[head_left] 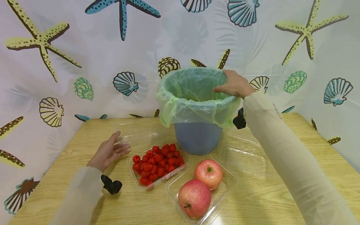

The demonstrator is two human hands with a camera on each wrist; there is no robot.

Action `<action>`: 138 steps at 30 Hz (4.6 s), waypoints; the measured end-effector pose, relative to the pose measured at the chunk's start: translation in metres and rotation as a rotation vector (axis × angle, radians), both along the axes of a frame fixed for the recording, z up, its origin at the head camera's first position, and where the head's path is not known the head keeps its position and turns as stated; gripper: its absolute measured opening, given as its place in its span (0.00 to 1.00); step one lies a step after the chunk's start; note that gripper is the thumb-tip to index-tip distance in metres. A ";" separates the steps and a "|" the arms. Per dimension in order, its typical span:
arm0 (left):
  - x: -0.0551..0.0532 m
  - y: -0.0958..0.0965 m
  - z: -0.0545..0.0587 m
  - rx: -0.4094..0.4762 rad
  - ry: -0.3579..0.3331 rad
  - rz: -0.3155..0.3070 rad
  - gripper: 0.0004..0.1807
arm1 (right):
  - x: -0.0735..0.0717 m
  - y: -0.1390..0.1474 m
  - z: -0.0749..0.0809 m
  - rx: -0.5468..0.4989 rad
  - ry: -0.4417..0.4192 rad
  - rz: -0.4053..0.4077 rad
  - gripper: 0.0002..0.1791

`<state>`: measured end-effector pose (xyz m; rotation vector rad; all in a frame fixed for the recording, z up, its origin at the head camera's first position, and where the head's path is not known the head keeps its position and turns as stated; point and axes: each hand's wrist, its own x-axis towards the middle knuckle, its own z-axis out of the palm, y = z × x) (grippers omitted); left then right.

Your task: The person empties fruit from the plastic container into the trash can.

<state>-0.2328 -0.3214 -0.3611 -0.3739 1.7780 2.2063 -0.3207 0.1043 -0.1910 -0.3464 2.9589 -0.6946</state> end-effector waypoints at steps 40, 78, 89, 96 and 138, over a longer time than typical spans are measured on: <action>0.013 -0.015 -0.013 -0.144 0.031 -0.038 0.47 | -0.001 0.001 0.001 -0.014 0.002 -0.002 0.49; 0.079 0.022 -0.017 -0.300 0.005 -0.074 0.31 | 0.001 0.002 0.002 -0.027 0.005 0.002 0.49; 0.089 0.048 -0.011 -0.368 0.048 -0.075 0.18 | 0.003 0.001 0.003 -0.014 0.010 0.003 0.49; 0.090 0.052 -0.011 -0.399 0.048 -0.031 0.17 | 0.003 0.001 0.000 -0.023 0.009 0.002 0.49; 0.101 0.086 0.011 -0.289 0.051 0.199 0.16 | 0.002 0.000 0.002 -0.026 -0.007 -0.004 0.49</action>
